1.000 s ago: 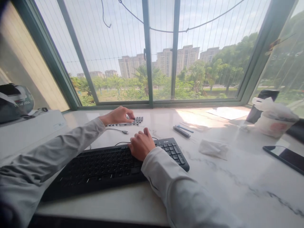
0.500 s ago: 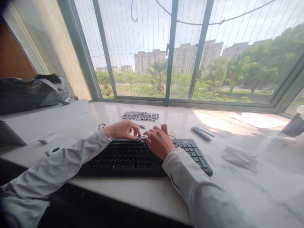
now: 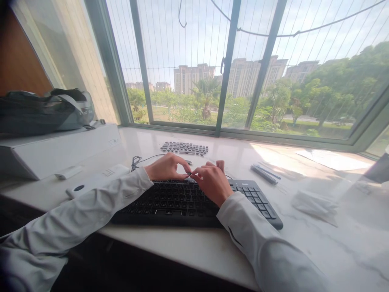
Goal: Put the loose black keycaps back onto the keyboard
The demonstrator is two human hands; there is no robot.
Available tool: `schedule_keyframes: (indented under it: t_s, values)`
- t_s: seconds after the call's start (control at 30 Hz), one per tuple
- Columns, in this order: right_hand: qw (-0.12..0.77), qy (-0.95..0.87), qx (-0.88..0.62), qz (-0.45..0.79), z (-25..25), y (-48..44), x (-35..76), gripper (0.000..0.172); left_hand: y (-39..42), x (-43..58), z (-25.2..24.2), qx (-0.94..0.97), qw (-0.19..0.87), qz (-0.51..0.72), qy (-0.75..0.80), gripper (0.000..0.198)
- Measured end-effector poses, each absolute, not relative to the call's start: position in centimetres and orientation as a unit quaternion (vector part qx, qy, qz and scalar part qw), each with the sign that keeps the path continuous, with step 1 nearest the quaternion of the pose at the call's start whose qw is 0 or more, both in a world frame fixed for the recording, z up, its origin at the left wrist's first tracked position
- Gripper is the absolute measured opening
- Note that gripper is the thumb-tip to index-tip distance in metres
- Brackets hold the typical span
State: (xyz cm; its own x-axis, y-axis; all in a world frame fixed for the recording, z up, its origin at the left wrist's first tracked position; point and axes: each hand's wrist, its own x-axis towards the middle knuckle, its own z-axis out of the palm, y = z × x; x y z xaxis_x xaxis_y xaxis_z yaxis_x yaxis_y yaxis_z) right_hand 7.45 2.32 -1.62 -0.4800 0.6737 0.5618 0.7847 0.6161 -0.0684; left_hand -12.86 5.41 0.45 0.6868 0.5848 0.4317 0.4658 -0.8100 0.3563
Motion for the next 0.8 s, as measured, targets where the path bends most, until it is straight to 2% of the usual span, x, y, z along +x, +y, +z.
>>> schedule_keyframes:
  t_s: [0.2,0.43,0.8]
  values:
    - [0.28,-0.857,-0.422,-0.096,-1.5,2.1,7.4,0.027,5.6,-13.4,0.9,0.904,0.176,0.258,0.293,0.021]
    - [0.241,-0.884,-0.39,-0.095,-1.4,1.9,7.5,0.021,6.0,-13.9,1.0,0.9,0.243,0.19,0.308,0.021]
    - [0.232,-0.897,-0.366,-0.085,-1.7,2.1,7.7,0.02,5.6,-13.7,1.0,0.887,0.219,0.172,0.369,0.024]
